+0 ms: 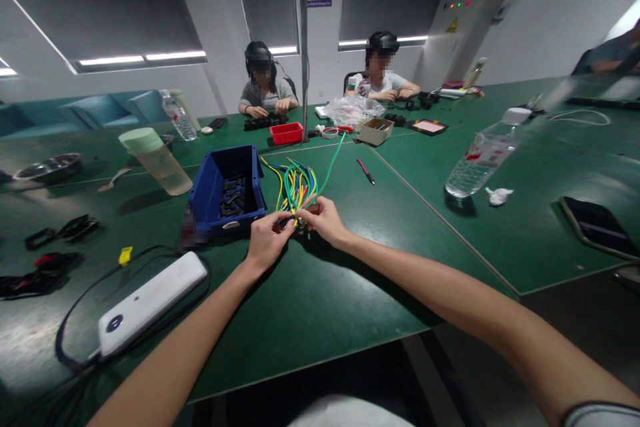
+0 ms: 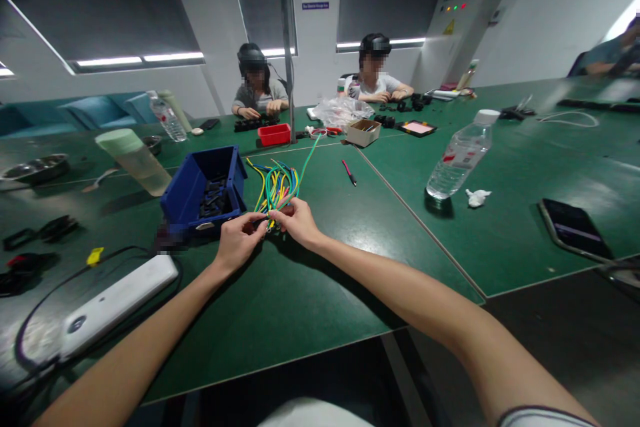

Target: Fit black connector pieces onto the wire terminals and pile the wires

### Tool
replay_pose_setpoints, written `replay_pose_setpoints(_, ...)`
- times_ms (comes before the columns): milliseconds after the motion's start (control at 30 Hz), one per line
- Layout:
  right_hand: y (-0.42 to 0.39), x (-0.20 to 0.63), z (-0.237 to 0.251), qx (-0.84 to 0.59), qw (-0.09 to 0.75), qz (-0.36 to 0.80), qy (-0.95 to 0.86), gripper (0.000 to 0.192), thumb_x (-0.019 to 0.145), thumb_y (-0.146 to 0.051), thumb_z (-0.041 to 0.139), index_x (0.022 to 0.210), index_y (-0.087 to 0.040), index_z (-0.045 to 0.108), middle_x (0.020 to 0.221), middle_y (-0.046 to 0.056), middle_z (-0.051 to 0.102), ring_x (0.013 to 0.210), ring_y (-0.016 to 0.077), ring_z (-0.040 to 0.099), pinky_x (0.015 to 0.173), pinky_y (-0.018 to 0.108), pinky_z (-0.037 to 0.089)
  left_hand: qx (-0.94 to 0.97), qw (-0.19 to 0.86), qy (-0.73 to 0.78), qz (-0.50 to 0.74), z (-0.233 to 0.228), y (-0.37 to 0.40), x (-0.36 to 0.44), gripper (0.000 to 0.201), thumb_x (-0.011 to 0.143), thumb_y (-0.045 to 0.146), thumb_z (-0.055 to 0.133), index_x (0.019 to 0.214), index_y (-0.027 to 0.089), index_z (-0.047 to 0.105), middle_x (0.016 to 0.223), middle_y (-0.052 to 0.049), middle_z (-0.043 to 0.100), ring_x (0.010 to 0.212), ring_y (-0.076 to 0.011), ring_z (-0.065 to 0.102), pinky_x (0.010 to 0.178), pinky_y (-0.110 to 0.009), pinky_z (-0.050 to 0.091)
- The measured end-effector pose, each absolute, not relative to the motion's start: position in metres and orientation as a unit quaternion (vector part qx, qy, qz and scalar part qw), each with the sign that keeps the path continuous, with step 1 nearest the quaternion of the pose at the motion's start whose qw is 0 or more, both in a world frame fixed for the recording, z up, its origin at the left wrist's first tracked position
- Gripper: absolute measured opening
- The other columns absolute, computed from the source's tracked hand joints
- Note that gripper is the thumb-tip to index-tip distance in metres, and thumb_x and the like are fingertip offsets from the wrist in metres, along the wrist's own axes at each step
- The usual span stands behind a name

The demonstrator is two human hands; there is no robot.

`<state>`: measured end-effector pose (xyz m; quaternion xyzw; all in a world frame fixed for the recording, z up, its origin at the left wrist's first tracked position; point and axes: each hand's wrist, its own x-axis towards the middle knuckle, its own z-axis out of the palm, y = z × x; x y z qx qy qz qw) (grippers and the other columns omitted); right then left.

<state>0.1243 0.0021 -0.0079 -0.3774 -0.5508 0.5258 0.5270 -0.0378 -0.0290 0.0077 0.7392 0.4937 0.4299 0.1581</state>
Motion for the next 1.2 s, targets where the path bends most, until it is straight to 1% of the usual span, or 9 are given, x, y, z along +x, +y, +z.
replay_pose_setpoints(233, 0.000, 0.125, -0.005, -0.372, 0.526, 0.529, -0.553, 0.032, 0.067, -0.040, 0.072, 0.079, -0.018, 0.053, 0.058, -0.004, 0.059, 0.042, 0.0082, 0.049, 0.040, 0.020, 0.039, 0.741, 0.154, 0.491, 0.432, 0.008, -0.030, -0.038, 0.020, 0.078, 0.028, 0.062, 0.091, 0.016, 0.071, 0.070, -0.001, 0.069, 0.053, -0.0108, 0.057, 0.055, -0.022, 0.045)
replay_pose_setpoints(367, -0.001, 0.125, -0.002, -0.368, 0.521, 0.528, -0.561, 0.033, 0.066, -0.041, 0.073, 0.079, -0.017, 0.054, 0.060, -0.003, 0.060, 0.044, 0.0080, 0.050, 0.041, 0.020, 0.039, 0.740, 0.152, 0.488, 0.438, 0.010, -0.031, -0.036, 0.019, 0.077, 0.028, 0.061, 0.089, 0.016, 0.071, 0.069, -0.001, 0.069, 0.051, -0.0101, 0.056, 0.054, -0.021, 0.045)
replay_pose_setpoints(667, 0.001, 0.129, 0.001, -0.358, 0.496, 0.563, -0.556, 0.037, 0.062, -0.044, 0.075, 0.077, -0.017, 0.056, 0.056, -0.004, 0.057, 0.044, 0.0077, 0.048, 0.042, 0.020, 0.036, 0.738, 0.158, 0.487, 0.439, 0.013, -0.033, -0.036, 0.020, 0.077, 0.029, 0.061, 0.089, 0.016, 0.071, 0.063, -0.001, 0.066, 0.049, -0.0097, 0.053, 0.050, -0.021, 0.042)
replay_pose_setpoints(833, 0.002, 0.131, 0.003, -0.347, 0.485, 0.577, -0.559, 0.034, 0.067, -0.044, 0.072, 0.080, -0.017, 0.057, 0.060, -0.003, 0.058, 0.047, 0.0079, 0.051, 0.042, 0.019, 0.035, 0.731, 0.166, 0.491, 0.444, 0.011, -0.032, -0.036, 0.022, 0.077, 0.030, 0.062, 0.091, 0.015, 0.071, 0.063, -0.001, 0.065, 0.049, -0.0093, 0.051, 0.049, -0.020, 0.041)
replay_pose_setpoints(967, 0.002, 0.132, 0.002, -0.337, 0.493, 0.583, -0.551, 0.030, 0.070, -0.041, 0.069, 0.084, -0.018, 0.056, 0.062, -0.004, 0.059, 0.047, 0.0078, 0.051, 0.043, 0.019, 0.036, 0.725, 0.173, 0.494, 0.448, 0.009, -0.031, -0.037, 0.023, 0.077, 0.030, 0.062, 0.091, 0.015, 0.071, 0.064, -0.001, 0.066, 0.050, -0.0093, 0.051, 0.050, -0.020, 0.041)
replay_pose_setpoints(1200, 0.002, 0.131, 0.002, -0.347, 0.494, 0.587, -0.539, 0.035, 0.066, -0.044, 0.073, 0.082, -0.018, 0.055, 0.059, -0.004, 0.058, 0.045, 0.0079, 0.050, 0.043, 0.020, 0.036, 0.726, 0.188, 0.493, 0.441, 0.011, -0.032, -0.036, 0.023, 0.076, 0.031, 0.062, 0.091, 0.015, 0.070, 0.060, 0.001, 0.062, 0.047, -0.0087, 0.049, 0.047, -0.019, 0.039)
